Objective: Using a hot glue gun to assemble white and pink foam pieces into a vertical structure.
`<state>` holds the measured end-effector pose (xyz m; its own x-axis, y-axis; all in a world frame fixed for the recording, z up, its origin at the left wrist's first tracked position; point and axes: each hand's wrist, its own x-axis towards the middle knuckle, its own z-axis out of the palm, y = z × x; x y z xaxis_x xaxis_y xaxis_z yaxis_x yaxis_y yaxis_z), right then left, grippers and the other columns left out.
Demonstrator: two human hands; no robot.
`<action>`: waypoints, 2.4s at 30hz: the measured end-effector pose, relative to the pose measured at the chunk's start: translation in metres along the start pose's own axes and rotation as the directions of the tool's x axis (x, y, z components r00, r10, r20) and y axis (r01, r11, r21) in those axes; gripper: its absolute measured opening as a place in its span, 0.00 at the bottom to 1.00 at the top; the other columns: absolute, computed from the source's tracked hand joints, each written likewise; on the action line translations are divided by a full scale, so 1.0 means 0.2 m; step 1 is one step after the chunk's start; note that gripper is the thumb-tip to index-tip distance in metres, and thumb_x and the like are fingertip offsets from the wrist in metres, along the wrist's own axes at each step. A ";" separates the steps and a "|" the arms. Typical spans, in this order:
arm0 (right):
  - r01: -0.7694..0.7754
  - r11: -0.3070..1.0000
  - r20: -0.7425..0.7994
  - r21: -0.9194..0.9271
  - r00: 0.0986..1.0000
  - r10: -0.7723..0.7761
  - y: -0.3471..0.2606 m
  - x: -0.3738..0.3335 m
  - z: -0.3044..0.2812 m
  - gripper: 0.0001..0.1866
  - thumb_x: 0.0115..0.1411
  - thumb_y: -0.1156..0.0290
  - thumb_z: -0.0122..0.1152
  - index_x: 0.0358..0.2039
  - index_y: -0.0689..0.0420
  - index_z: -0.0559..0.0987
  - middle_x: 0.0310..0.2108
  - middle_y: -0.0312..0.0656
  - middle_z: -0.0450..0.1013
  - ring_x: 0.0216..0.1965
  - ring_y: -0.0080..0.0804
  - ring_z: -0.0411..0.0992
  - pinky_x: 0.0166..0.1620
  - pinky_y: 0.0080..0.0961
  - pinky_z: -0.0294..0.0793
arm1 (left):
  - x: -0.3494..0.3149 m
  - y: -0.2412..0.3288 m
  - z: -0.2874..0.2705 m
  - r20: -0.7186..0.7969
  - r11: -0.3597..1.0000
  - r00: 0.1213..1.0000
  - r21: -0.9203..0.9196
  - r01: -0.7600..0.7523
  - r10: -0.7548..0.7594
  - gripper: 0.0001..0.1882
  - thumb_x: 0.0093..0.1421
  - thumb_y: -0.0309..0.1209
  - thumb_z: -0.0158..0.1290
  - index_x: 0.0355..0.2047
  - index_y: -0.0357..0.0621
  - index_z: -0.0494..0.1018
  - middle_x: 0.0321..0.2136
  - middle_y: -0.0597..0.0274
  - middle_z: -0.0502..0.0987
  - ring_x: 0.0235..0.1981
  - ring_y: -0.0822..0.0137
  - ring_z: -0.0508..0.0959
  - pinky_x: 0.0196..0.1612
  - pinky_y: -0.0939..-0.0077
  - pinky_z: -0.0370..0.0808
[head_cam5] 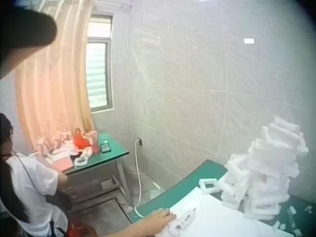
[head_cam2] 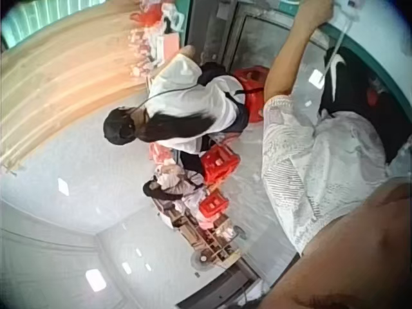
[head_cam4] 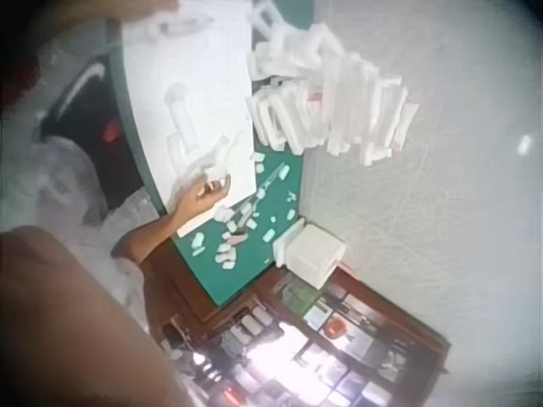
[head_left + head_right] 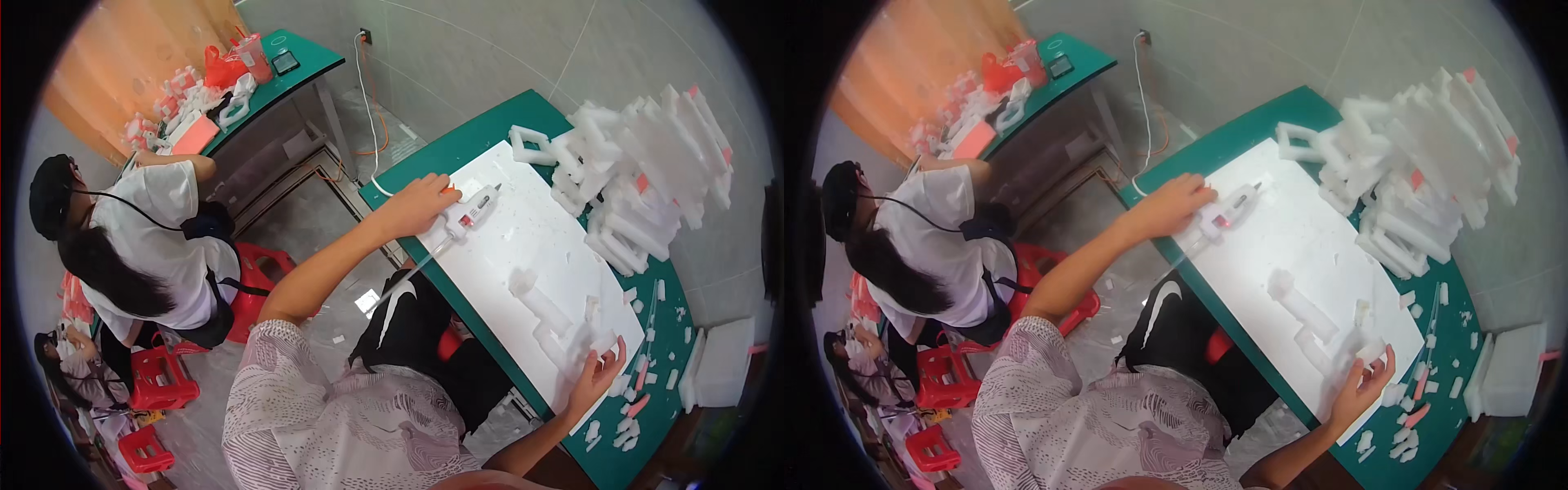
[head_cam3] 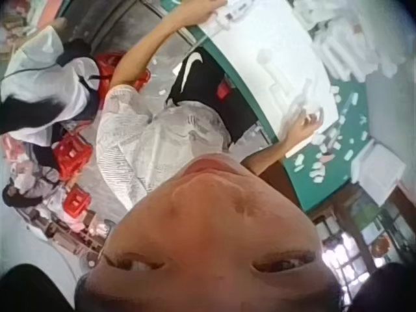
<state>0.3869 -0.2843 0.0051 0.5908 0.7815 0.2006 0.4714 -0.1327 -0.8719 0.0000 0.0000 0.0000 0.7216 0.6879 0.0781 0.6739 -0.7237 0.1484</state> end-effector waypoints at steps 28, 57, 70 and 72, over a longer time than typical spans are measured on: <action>0.406 0.914 0.079 -0.003 0.911 -0.405 -0.55 -0.13 0.48 0.22 0.51 0.79 0.70 0.48 0.59 0.80 0.39 0.45 0.77 0.36 0.40 0.73 0.40 0.33 0.75 | -0.36 0.49 -0.06 0.124 -0.126 0.992 -0.984 0.126 0.025 0.18 0.49 0.18 0.52 0.42 0.37 0.79 0.42 0.52 0.83 0.29 0.72 0.78 0.30 0.81 0.73; 0.566 0.818 0.043 -0.104 0.824 -0.565 -0.49 -0.13 0.45 0.20 0.48 0.80 0.72 0.44 0.59 0.81 0.39 0.43 0.78 0.41 0.44 0.75 0.44 0.34 0.76 | -0.35 0.47 0.00 0.109 -0.044 0.993 -0.993 0.111 0.044 0.08 0.50 0.18 0.58 0.32 0.39 0.76 0.28 0.65 0.78 0.30 0.75 0.74 0.33 0.80 0.71; 0.431 0.902 0.004 -0.001 0.902 -0.431 -0.45 -0.18 0.43 0.18 0.51 0.80 0.71 0.44 0.60 0.81 0.40 0.46 0.78 0.39 0.42 0.76 0.43 0.32 0.76 | -0.34 0.45 0.02 0.139 -0.044 0.986 -0.989 0.144 0.094 0.11 0.51 0.19 0.55 0.37 0.38 0.79 0.33 0.62 0.80 0.30 0.77 0.74 0.32 0.81 0.71; 0.359 0.932 -0.011 0.049 0.933 -0.359 -0.43 -0.19 0.39 0.18 0.53 0.80 0.70 0.45 0.60 0.80 0.39 0.46 0.78 0.37 0.39 0.76 0.42 0.30 0.76 | -0.34 0.46 -0.02 0.157 -0.029 0.986 -0.987 0.159 0.055 0.17 0.51 0.19 0.55 0.43 0.37 0.79 0.38 0.60 0.82 0.34 0.76 0.75 0.36 0.81 0.73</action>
<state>0.2727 -0.2546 0.0365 0.3892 0.7703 0.5052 0.6195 0.1870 -0.7624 0.0130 -0.1130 0.0114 0.7735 0.6300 -0.0699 -0.0612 0.1839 0.9810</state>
